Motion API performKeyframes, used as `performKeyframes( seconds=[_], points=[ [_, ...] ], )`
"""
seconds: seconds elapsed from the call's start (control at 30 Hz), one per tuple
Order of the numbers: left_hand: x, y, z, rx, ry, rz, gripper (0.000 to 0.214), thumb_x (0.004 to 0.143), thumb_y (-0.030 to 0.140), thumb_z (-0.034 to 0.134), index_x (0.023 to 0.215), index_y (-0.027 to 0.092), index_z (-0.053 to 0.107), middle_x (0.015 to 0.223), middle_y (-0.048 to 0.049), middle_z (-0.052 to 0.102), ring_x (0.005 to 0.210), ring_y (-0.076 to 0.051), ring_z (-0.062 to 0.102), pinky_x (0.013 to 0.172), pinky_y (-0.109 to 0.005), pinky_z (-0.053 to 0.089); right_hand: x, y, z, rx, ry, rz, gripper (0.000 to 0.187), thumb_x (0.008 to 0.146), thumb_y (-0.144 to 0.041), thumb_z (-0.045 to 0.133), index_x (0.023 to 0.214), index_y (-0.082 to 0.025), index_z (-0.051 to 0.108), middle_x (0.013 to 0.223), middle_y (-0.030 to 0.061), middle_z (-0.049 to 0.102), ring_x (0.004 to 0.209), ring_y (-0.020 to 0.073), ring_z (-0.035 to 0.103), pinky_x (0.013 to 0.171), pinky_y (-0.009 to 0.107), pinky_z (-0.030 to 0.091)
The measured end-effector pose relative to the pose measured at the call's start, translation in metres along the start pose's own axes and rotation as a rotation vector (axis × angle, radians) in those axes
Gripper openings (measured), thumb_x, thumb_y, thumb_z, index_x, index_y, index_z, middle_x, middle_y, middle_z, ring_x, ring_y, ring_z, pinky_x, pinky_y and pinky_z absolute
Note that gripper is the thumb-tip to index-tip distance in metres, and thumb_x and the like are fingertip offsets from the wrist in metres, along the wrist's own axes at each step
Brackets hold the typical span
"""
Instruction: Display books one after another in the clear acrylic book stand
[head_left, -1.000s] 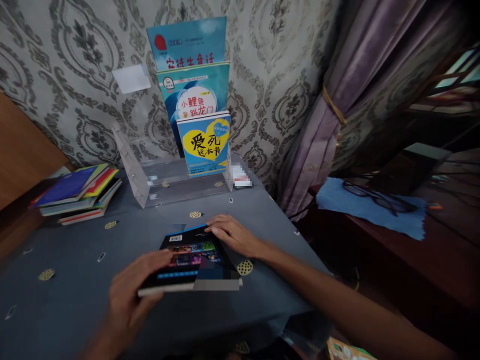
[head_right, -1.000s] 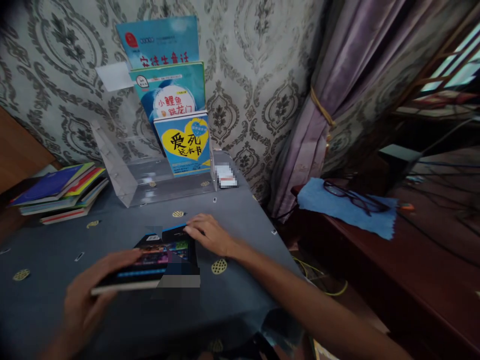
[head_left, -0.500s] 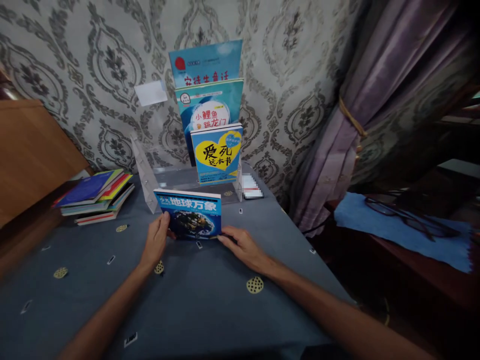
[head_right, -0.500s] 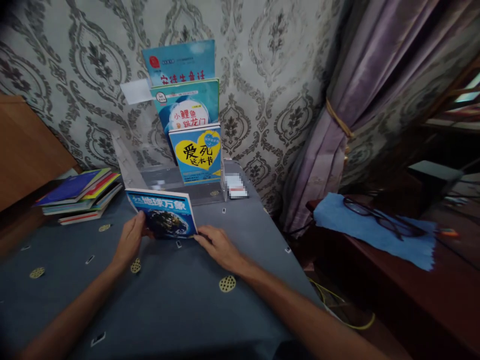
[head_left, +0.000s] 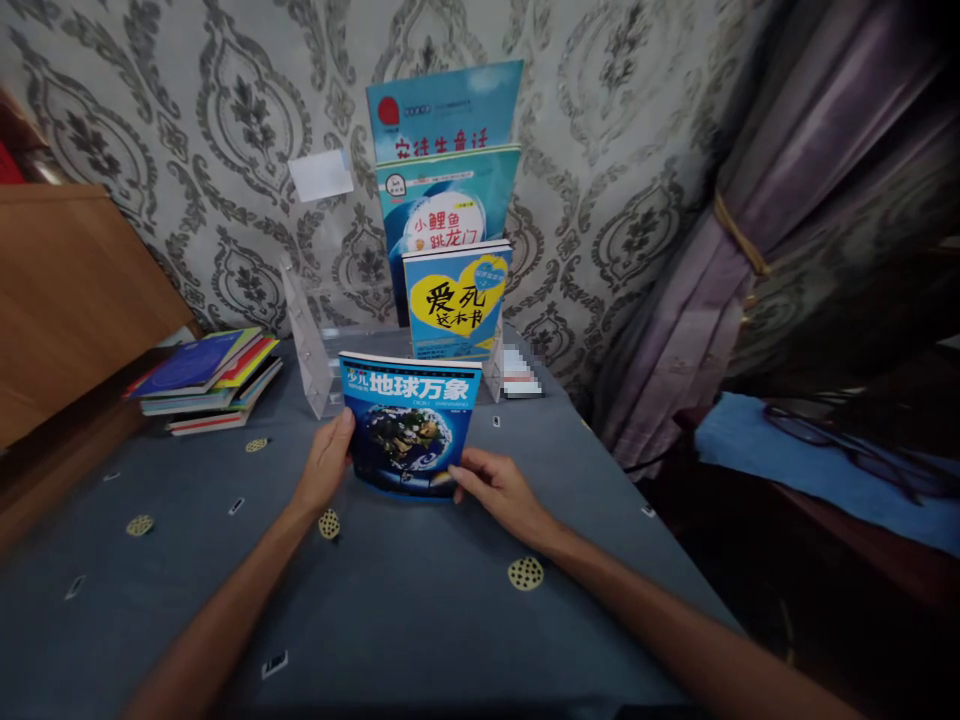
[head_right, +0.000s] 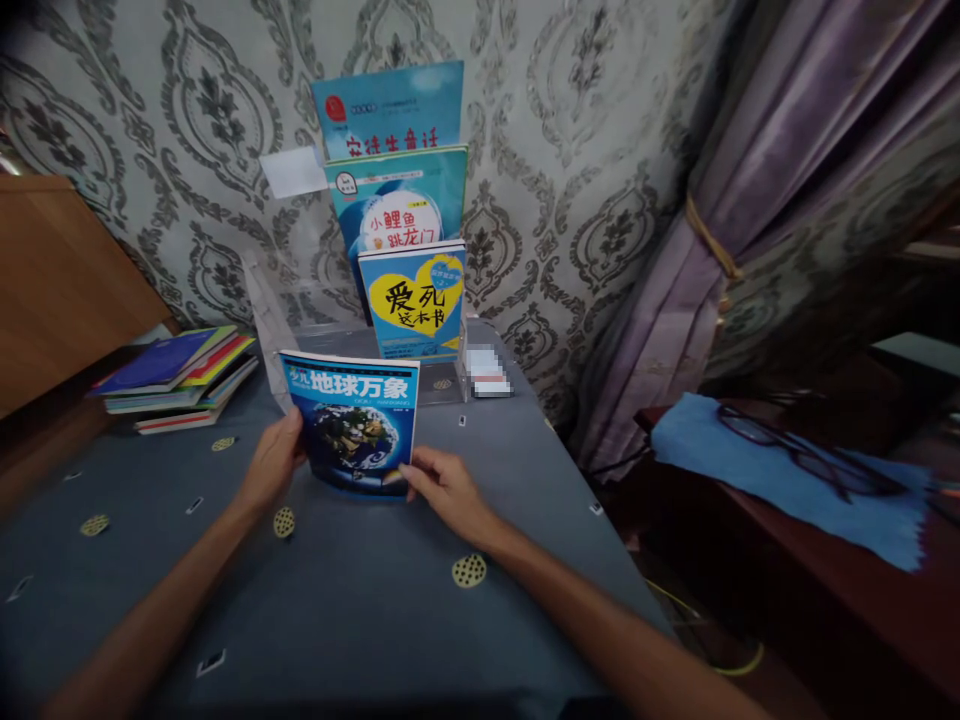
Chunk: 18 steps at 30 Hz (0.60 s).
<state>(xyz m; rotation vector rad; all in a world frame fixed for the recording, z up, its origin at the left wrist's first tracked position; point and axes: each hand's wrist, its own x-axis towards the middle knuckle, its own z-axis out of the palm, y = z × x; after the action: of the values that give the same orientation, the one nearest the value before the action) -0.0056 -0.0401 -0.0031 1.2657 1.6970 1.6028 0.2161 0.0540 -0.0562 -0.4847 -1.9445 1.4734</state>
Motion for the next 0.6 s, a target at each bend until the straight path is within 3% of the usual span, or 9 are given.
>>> performKeyframes(
  seconds=[0.07, 0.2, 0.33, 0.43, 0.6],
  points=[
    [0.002, 0.004, -0.002, 0.009, -0.005, 0.018, 0.059, 0.084, 0.076, 0.049, 0.061, 0.021, 0.05, 0.05, 0.0041, 0.044, 0.053, -0.013, 0.044, 0.053, -0.025, 0.042, -0.001, -0.004, 0.007, 0.113, -0.068, 0.04, 0.037, 0.09, -0.055, 0.061, 0.087, -0.019, 0.065, 0.073, 0.0005, 0.066, 0.063, 0.0126, 0.058, 0.063, 0.026, 0.05],
    [0.014, 0.007, -0.006, 0.211, -0.074, 0.045, 0.062, 0.09, 0.072, 0.038, 0.07, 0.019, 0.062, 0.064, -0.0023, 0.063, 0.069, -0.021, 0.059, 0.072, -0.032, 0.051, -0.004, -0.014, 0.016, 0.275, -0.176, 0.074, 0.041, 0.087, -0.057, 0.065, 0.102, -0.018, 0.066, 0.085, 0.0029, 0.07, 0.068, 0.012, 0.062, 0.065, 0.026, 0.055],
    [0.031, 0.004, -0.012, 0.664, -0.133, -0.005, 0.063, 0.092, 0.068, 0.03, 0.086, 0.02, 0.071, 0.09, -0.0083, 0.075, 0.094, -0.033, 0.067, 0.085, -0.041, 0.05, -0.003, -0.015, 0.013, 0.374, -0.057, 0.083, 0.039, 0.087, -0.056, 0.066, 0.099, -0.019, 0.065, 0.078, 0.0016, 0.069, 0.065, 0.0129, 0.065, 0.062, 0.027, 0.056],
    [0.041, 0.0, -0.013, 0.903, -0.265, -0.056, 0.063, 0.094, 0.063, 0.025, 0.095, 0.021, 0.073, 0.104, -0.0116, 0.076, 0.103, -0.036, 0.067, 0.087, -0.044, 0.049, 0.001, -0.008, 0.006, 0.421, 0.014, 0.129, 0.039, 0.085, -0.056, 0.068, 0.099, -0.019, 0.063, 0.076, 0.0013, 0.068, 0.065, 0.0139, 0.066, 0.059, 0.026, 0.054],
    [0.039, -0.011, -0.007, 1.053, -0.422, -0.06, 0.059, 0.096, 0.06, 0.026, 0.099, 0.022, 0.072, 0.105, -0.0123, 0.075, 0.1, -0.034, 0.068, 0.083, -0.041, 0.051, 0.003, 0.009, -0.006, 0.115, 0.079, 0.174, 0.033, 0.084, -0.046, 0.066, 0.1, -0.017, 0.063, 0.065, -0.0031, 0.061, 0.056, 0.0113, 0.057, 0.053, 0.023, 0.045]
  ],
)
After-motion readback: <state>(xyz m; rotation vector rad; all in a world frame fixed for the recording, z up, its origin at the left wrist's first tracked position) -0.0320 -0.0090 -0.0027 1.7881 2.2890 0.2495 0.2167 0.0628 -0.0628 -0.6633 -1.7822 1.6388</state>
